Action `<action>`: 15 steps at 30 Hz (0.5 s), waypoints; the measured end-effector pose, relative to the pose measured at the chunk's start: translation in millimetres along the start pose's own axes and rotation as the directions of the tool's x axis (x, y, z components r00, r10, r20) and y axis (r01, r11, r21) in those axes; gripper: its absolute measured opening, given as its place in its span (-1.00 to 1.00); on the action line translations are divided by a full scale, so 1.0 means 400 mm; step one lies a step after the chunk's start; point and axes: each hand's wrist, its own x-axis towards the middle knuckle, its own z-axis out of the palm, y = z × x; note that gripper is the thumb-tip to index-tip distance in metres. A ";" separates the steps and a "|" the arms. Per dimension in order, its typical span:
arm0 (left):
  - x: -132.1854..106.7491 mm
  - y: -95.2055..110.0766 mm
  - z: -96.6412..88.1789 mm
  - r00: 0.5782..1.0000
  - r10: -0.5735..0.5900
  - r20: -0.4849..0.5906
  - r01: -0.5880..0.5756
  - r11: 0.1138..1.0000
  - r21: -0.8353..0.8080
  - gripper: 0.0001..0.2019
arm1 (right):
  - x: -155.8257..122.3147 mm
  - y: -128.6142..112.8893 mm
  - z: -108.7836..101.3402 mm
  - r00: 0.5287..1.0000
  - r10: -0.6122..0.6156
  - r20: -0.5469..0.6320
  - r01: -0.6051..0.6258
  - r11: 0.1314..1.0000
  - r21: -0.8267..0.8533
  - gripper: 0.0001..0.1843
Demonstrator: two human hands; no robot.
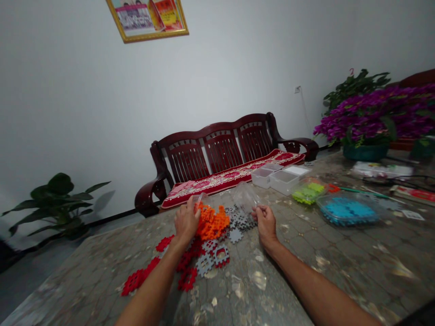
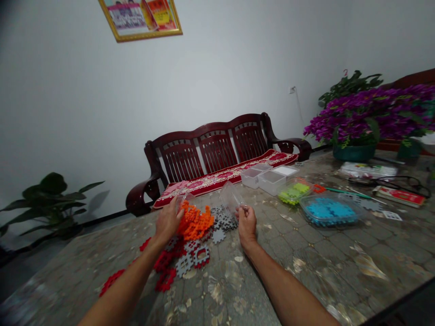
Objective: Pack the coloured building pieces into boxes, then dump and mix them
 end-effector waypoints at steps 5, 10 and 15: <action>-0.025 0.029 -0.007 0.992 0.111 -0.058 -0.098 0.979 0.181 -0.40 | 0.000 0.002 -0.001 1.000 0.007 0.008 -0.007 1.000 -0.001 -0.62; -0.037 0.034 -0.011 0.958 0.260 -0.123 -0.223 0.941 0.254 -0.39 | 0.002 0.000 -0.003 1.000 0.011 0.018 -0.011 1.000 -0.003 -0.63; -0.031 0.018 -0.027 0.922 0.321 -0.216 -0.273 0.935 0.227 -0.42 | 0.002 -0.005 -0.004 1.000 -0.006 0.027 0.006 1.000 -0.005 -0.62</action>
